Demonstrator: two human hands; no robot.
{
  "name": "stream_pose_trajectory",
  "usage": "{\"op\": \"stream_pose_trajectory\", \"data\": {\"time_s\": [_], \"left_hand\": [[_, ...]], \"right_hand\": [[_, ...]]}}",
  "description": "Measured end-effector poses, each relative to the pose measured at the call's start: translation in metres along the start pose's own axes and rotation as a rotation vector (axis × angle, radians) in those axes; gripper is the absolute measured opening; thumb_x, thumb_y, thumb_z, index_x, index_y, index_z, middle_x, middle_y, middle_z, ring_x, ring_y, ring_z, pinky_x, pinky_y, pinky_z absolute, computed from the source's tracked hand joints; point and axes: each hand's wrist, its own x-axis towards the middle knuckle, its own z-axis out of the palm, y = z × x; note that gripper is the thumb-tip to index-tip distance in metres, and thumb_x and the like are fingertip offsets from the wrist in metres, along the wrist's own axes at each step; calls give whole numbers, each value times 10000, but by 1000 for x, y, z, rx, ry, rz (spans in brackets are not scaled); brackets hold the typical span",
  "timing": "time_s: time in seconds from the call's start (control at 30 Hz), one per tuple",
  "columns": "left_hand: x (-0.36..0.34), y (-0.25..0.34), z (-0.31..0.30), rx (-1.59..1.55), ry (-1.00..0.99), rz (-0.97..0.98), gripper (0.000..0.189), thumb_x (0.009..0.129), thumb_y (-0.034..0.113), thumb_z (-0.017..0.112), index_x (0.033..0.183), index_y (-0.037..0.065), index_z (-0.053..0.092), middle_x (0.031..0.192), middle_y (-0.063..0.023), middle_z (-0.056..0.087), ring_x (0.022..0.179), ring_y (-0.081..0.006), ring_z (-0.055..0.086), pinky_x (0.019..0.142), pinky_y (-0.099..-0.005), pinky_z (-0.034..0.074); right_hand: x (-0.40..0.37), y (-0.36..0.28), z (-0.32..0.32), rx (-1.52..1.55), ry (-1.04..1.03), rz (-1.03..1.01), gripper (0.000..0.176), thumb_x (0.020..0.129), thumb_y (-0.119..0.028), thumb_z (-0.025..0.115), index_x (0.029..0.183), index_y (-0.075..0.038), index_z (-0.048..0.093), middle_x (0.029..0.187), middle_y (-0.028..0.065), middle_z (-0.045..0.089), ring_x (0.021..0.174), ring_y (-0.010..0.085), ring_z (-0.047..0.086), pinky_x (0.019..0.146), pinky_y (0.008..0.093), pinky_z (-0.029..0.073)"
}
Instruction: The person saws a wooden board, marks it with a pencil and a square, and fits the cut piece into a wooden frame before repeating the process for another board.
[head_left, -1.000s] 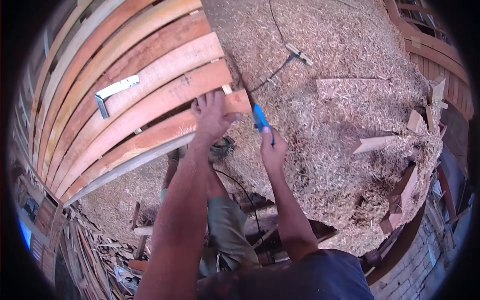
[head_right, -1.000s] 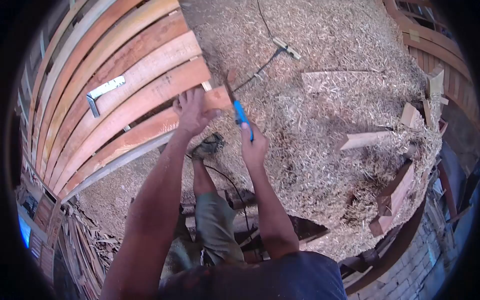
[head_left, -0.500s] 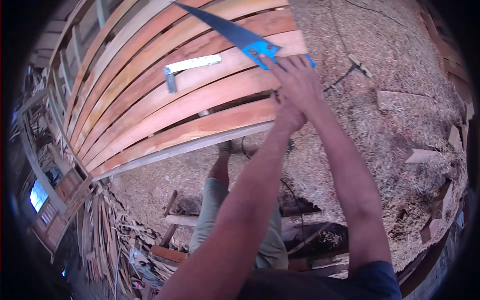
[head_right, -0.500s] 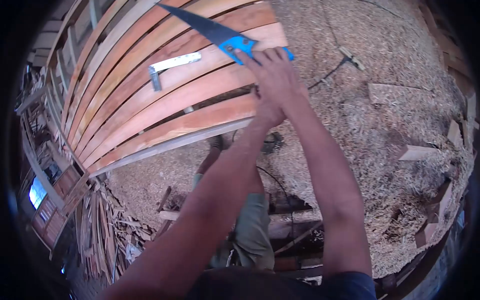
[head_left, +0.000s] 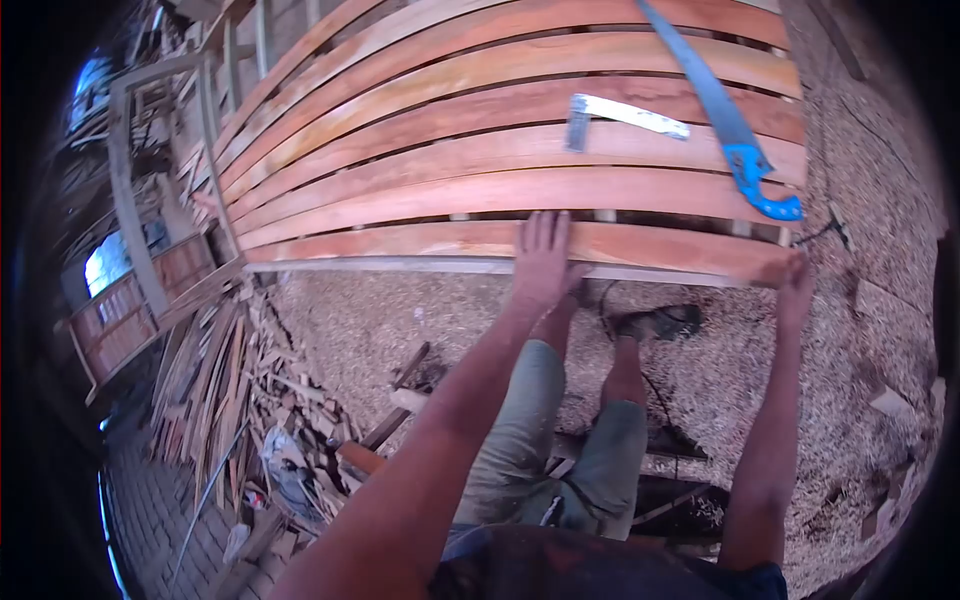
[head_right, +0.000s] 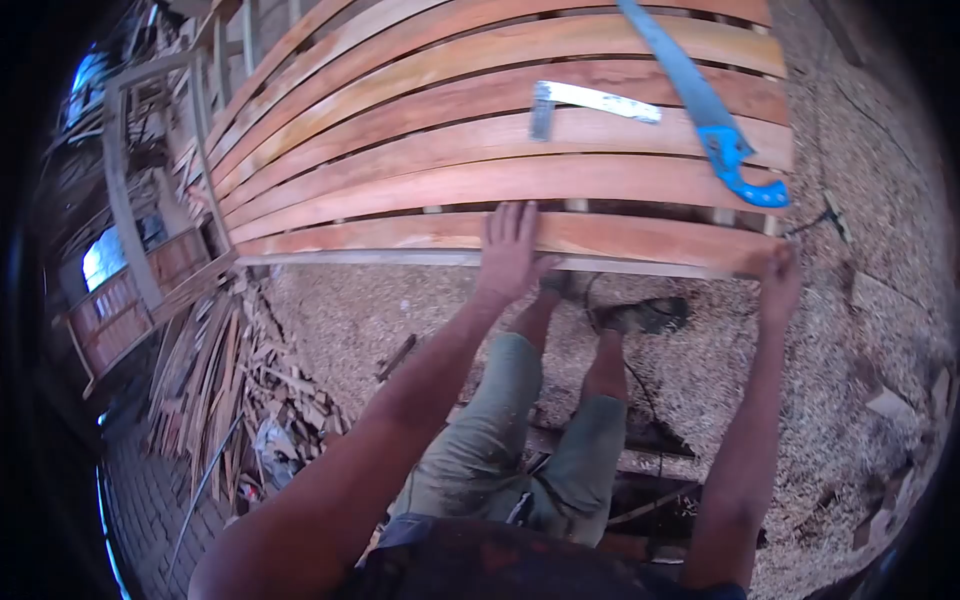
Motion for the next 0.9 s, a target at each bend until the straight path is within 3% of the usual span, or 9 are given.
{"op": "stream_pose_trajectory", "data": {"time_s": [0.07,0.13,0.23,0.27,0.37,0.47,0.77,0.87,0.9], "left_hand": [[-18,-66,-18,86,-79,-76,1052,811,637,800,1584,40,409,1552,-236,447,1490,-439,367,1274,-629,211],[-21,-115,-36,139,-187,-136,1041,764,687,814,1534,73,477,1510,-211,490,1467,-424,395,1264,-615,241],[-13,-160,-49,93,-263,-39,981,713,723,829,1417,97,554,1424,-184,547,1410,-401,461,1228,-590,306],[-10,-166,-48,37,-249,-39,910,741,755,793,1324,85,592,1344,-188,599,1327,-395,537,1160,-576,369],[-4,-168,-54,11,-339,-147,839,799,782,728,1245,77,638,1279,-194,645,1262,-393,585,1099,-555,403],[0,-176,-55,21,-382,-54,792,849,796,660,1163,68,670,1203,-185,682,1219,-381,604,1047,-532,418],[9,-184,-67,-47,-455,-54,756,870,770,663,1089,46,666,1172,-191,700,1237,-377,602,1054,-546,409],[-4,-200,-56,-135,-283,-62,748,878,759,667,1070,36,659,1172,-212,703,1228,-397,606,1069,-554,403],[-5,-206,-55,-123,-335,-94,790,866,781,658,1115,32,662,1222,-206,695,1263,-390,589,1085,-546,397]], "right_hand": [[4,-19,-9,192,39,297,610,1051,-200,694,1526,114,474,1448,231,629,1289,277,633,1090,389,499],[18,10,-11,279,54,352,614,1056,-206,690,1528,118,468,1432,211,635,1270,268,631,1088,381,494],[21,27,-8,253,47,343,561,1040,-225,714,1457,109,543,1309,185,683,1163,239,652,1021,365,510],[20,27,-8,216,43,321,535,1030,-233,727,1420,103,581,1252,178,705,1114,227,662,989,360,519],[6,1,-1,-321,-68,181,414,990,-262,765,1226,68,683,1027,171,731,924,209,667,850,367,533],[4,-8,0,-283,-19,103,374,960,-297,783,1081,46,695,879,179,710,797,222,650,758,395,519],[17,-31,-1,-393,-53,99,399,963,-331,769,1056,49,690,803,162,666,751,231,618,726,418,510],[2,-52,3,-321,-70,151,398,957,-341,776,1062,36,704,843,169,680,794,233,638,758,419,518],[-2,-53,3,-285,-62,161,396,955,-342,778,1061,33,706,851,171,684,804,234,644,765,421,520]]}}
